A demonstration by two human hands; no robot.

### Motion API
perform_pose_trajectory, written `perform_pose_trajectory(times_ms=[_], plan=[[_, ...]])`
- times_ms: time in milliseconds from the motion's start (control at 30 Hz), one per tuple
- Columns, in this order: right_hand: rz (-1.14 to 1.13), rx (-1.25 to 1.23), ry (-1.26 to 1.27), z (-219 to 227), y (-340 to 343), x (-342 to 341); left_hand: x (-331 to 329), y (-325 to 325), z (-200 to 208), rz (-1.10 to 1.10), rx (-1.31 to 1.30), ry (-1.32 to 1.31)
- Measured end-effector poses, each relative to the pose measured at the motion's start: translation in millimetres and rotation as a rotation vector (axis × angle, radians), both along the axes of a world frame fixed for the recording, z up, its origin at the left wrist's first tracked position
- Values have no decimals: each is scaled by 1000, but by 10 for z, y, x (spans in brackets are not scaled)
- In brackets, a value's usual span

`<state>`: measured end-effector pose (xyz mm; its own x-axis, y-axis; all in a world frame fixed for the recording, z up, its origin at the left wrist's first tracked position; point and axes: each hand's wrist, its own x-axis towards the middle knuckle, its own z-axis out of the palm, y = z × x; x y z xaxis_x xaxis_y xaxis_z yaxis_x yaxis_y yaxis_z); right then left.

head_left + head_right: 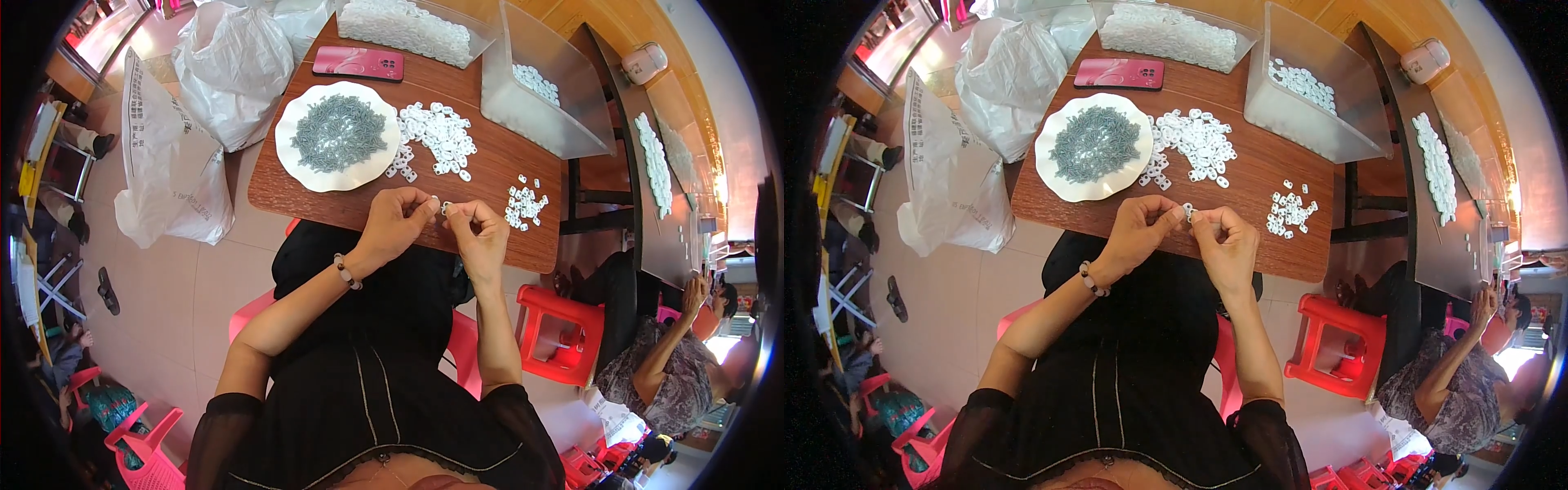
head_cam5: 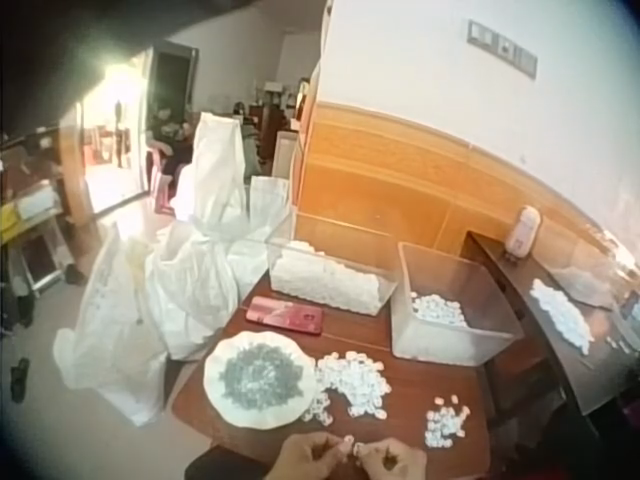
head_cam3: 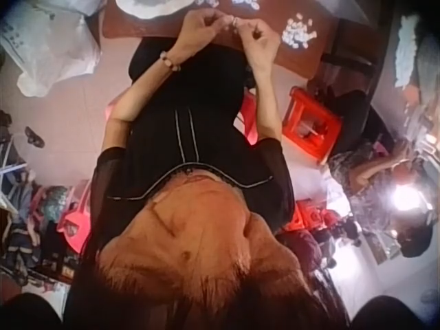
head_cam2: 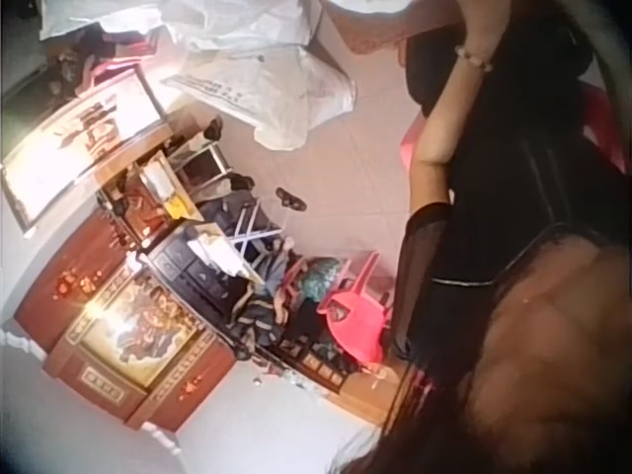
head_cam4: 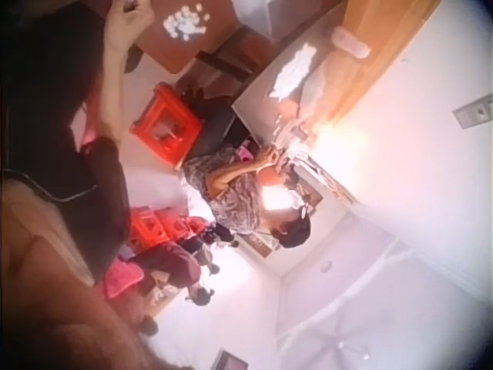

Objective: Assembling small plastic components by inserting tiny grey pieces into white circular parts on a work table.

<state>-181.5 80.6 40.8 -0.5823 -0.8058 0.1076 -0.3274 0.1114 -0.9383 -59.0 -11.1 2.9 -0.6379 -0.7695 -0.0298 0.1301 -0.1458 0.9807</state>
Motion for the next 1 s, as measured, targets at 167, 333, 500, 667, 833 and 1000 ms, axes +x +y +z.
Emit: perform_pose_trajectory(times_ms=[167, 333, 500, 667, 833, 1000], plan=[[2, -5, 3, 3, -6, 16, 5, 4, 9, 12, -19, -10], [9, -5, 13, 8, -4, 15, 26, 6, 103, 28, -130, -67], [17, 24, -9, 22, -3, 44, 28, 17, 126, 38, -136, -55], [13, 28, -11, 31, -5, 89, 18, 37, 88, 58, -143, -62], [-2, 21, -13, -42, 4, 84, -1, 69, 73, 76, -98, -60], [7, 33, -71, -56, -13, 119, -4, 80, -35, 90, -116, -86]])
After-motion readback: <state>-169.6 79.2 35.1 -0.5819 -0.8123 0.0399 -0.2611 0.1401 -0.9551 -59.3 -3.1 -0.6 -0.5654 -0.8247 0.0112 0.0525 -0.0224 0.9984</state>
